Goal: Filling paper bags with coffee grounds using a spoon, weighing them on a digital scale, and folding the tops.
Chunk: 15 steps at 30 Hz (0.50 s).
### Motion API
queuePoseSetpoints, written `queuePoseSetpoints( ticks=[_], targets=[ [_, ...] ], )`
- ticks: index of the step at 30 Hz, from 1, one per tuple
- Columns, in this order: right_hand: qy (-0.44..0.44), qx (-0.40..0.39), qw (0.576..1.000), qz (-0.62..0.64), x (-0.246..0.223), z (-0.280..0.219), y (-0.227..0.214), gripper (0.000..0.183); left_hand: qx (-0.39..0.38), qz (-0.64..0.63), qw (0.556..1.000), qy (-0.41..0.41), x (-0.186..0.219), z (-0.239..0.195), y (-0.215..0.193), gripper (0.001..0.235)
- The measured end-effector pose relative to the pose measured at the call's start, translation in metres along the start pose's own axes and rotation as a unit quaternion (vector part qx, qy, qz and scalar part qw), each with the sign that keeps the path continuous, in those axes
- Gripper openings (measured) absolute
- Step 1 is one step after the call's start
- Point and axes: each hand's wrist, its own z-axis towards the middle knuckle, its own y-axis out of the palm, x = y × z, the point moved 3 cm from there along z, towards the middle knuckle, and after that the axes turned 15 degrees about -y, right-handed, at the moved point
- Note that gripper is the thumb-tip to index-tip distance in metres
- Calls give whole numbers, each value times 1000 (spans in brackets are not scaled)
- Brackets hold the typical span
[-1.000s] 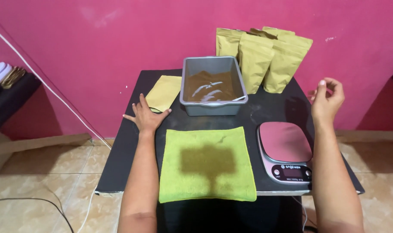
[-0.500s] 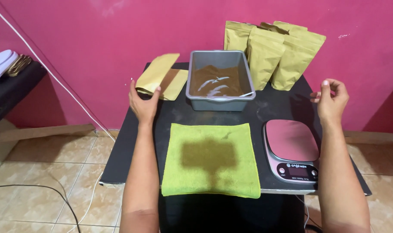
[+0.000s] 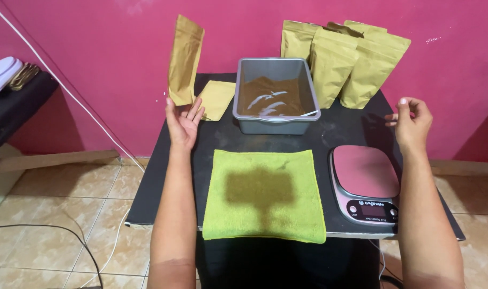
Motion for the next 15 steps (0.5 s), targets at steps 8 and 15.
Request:
queuePoseSetpoints(
  ticks=[8, 15],
  targets=[
    [7, -22, 1000, 5, 5, -1, 2, 20, -109, -78, 989, -58, -8, 0, 1, 78],
    [32, -46, 998, 8, 6, -3, 5, 18, -318, 61, 942, -86, -19, -13, 16, 74]
  ],
)
